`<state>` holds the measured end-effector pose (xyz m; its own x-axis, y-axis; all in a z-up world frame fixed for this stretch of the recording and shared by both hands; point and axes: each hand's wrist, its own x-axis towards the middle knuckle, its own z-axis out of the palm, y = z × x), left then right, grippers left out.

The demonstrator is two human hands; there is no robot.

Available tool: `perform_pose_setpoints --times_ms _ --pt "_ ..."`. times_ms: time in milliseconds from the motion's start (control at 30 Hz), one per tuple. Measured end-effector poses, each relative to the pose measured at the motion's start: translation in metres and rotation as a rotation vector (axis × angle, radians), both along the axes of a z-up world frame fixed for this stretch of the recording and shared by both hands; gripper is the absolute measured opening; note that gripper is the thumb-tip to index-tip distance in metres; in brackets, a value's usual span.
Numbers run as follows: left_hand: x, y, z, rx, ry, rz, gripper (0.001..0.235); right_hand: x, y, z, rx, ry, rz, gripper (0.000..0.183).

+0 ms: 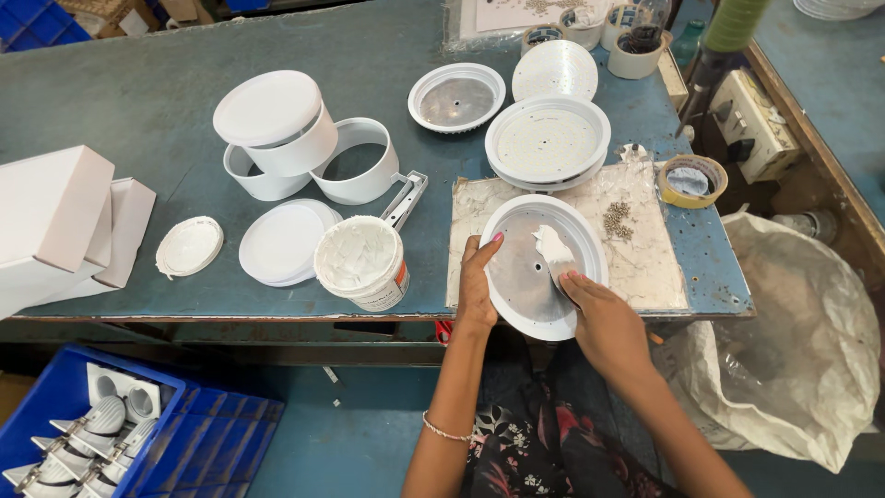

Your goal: The person applies adhesive from a container to the inner edges of circular light fixture components and flat circular plates using a small applicator tool.

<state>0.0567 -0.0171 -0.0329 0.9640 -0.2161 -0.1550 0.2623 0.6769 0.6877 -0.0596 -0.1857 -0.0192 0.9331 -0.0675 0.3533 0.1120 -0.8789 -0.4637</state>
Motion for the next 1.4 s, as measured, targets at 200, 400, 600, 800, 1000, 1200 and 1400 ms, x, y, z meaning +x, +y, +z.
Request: perform_pose_setpoints --times_ms 200,400,600,800,1000,1200,1400 --pt "-0.034 -0.007 0.023 0.09 -0.061 0.065 0.033 0.012 -0.041 0.02 0.415 0.043 -0.047 0.028" --pt "-0.064 -0.02 0.052 0.223 -0.394 0.101 0.058 0.05 -0.058 0.023 0.586 0.173 -0.171 0.035" --pt "-0.074 -0.029 0.066 0.364 -0.508 0.101 0.066 0.063 -0.051 0.032 0.722 0.1 -0.004 0.031" --pt "-0.076 -0.03 0.072 0.379 -0.485 0.076 0.069 0.061 -0.04 0.059 0.63 0.1 0.059 0.03" --pt "-0.068 -0.031 0.069 0.383 -0.522 0.066 0.067 0.055 -0.026 0.082 0.407 0.168 0.001 0.032" --pt "-0.043 -0.027 0.061 0.36 -0.465 0.013 0.064 0.039 -0.001 0.088 0.323 -0.074 0.283 0.028" --pt "-0.018 -0.022 0.057 0.27 -0.399 -0.077 0.059 0.02 0.004 0.072 0.137 -0.183 0.515 0.05"
